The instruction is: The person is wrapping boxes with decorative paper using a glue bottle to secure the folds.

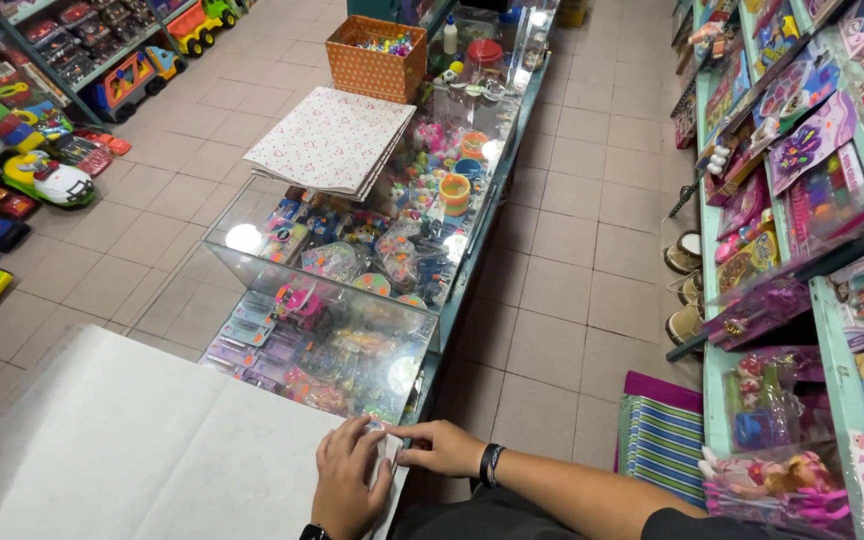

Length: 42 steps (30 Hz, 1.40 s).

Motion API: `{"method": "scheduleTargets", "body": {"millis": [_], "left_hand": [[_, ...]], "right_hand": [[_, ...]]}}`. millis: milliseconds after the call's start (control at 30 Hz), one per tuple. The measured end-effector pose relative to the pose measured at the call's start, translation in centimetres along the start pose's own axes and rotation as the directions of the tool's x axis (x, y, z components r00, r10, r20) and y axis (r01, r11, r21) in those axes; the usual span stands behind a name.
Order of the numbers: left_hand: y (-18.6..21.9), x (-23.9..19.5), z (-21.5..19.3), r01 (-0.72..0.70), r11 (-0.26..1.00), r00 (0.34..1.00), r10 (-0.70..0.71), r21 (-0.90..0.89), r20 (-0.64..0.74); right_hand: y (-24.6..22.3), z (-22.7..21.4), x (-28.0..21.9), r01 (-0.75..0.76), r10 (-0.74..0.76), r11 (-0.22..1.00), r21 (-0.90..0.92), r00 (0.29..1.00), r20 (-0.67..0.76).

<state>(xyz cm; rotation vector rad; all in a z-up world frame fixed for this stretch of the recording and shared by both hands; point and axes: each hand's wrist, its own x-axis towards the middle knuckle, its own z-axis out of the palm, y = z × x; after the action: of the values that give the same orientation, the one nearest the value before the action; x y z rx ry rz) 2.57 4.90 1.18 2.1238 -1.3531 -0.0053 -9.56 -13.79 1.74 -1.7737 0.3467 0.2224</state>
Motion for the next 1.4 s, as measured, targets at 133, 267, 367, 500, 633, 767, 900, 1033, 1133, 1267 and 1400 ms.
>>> {"method": "scheduleTargets", "body": {"millis": [133,267,367,500,633,767,900,1033,1133,1267,1400], "left_hand": [[-0.2,-1.7,2.9,0.098,0.994,0.988,-0.091,0.056,-0.122],[1.1,-2.0,3.2,0.233,0.949,0.958,-0.186,0.213,-0.218],[1.9,-1.7,2.6,0.197,0.942,0.956,-0.123,0.273,-0.266],[2.1,-1.1,1.9,0.247,0.933,0.96,-0.199,0.261,-0.198],[1.5,-1.5,1.8,0.314,0.918,0.945,-0.279,0.243,-0.169],[2.5,-1.4,0.8,0.5,0.837,0.866,-0.476,0.223,-0.156],[1.6,-1.7,1.1,0.525,0.812,0.849,-0.48,0.256,-0.219],[0.2,-2.4,2.2,0.511,0.806,0.858,-0.458,0.298,-0.232],[0.8,-1.9,1.0,0.52,0.802,0.853,-0.503,0.294,-0.139],[3.0,-0.6,-1.0,0.647,0.632,0.585,-0.77,0.426,0.254],[3.2,-1.1,-0.1,0.663,0.553,0.509,-0.827,0.504,0.238]], "right_hand": [[0.3,0.3,-0.3,-0.002,0.002,1.0,0.018,1.0,0.008],[0.4,0.5,-0.3,-0.034,0.034,0.999,0.015,0.999,-0.02],[0.5,0.8,-0.5,-0.043,0.043,0.999,0.007,0.999,-0.027],[-0.3,0.7,-1.0,-0.076,0.075,0.997,-0.016,0.997,-0.008],[-0.5,0.4,-1.2,-0.076,0.076,0.996,-0.037,0.997,0.002],[-0.2,0.3,-1.5,-0.076,0.078,0.994,-0.079,0.996,0.032],[-0.3,-0.1,-2.0,-0.054,0.061,0.991,-0.125,0.996,0.058],[-1.3,-1.1,-2.6,-0.067,0.085,0.988,-0.139,0.988,0.129],[-0.4,-1.7,-2.3,-0.085,0.105,0.988,-0.131,0.983,0.151],[2.0,-2.9,-2.1,0.007,0.034,0.983,-0.185,0.975,0.219],[2.2,-5.9,-2.8,-0.043,0.103,0.983,-0.181,0.935,0.339]]}}
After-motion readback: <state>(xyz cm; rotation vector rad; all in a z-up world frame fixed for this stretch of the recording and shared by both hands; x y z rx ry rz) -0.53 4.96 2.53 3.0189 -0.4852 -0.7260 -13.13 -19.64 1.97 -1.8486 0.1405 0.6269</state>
